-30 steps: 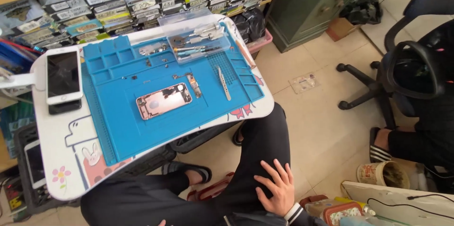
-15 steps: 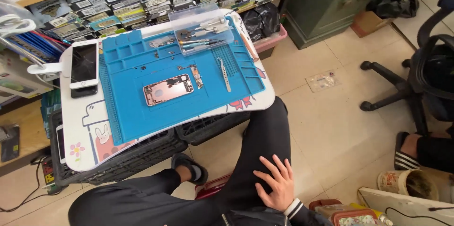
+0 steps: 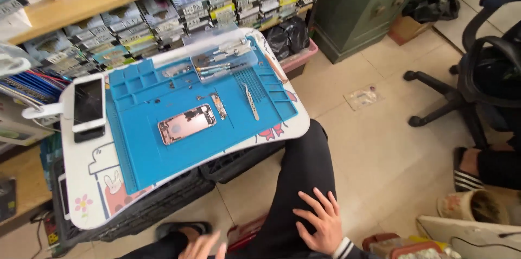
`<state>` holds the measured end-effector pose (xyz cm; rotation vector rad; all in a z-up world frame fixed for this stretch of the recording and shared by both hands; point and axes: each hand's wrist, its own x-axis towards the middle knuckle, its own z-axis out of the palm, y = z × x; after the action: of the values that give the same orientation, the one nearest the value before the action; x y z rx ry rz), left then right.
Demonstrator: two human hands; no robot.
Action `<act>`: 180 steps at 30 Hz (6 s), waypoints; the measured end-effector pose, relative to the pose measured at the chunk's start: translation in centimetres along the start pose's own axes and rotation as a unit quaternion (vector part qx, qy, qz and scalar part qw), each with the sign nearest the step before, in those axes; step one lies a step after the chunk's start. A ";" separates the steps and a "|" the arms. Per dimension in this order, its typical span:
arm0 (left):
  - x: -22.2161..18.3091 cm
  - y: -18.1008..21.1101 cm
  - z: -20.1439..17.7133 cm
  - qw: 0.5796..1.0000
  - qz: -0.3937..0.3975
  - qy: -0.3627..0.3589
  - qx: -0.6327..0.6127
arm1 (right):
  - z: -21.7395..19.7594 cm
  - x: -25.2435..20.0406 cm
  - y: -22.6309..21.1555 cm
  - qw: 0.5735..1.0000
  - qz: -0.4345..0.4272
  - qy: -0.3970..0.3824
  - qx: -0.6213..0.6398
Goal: The person repairs a disassembled smartphone on a blue work mat. They use tweezers to handle small internal components and a screwdriver to tighten screws on the phone's frame.
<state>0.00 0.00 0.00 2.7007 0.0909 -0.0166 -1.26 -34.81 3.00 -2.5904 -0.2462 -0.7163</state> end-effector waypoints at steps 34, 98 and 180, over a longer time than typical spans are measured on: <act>13.7 5.3 15.2 0.740 0.046 -0.668 -0.063 | 6.6 7.7 1.1 0.977 0.118 -0.025 -0.176; 28.5 4.5 -19.2 0.948 0.281 -0.023 -0.148 | 10.1 38.3 -9.5 0.946 -0.250 -0.193 0.070; 28.0 8.8 -13.9 0.887 0.169 0.010 -0.429 | 12.8 39.7 -8.0 0.792 0.006 -0.270 0.547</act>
<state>28.46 -0.33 15.65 1.7937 -0.3031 0.1273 35.97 -19.75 16.90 -1.5635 -0.6006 0.2203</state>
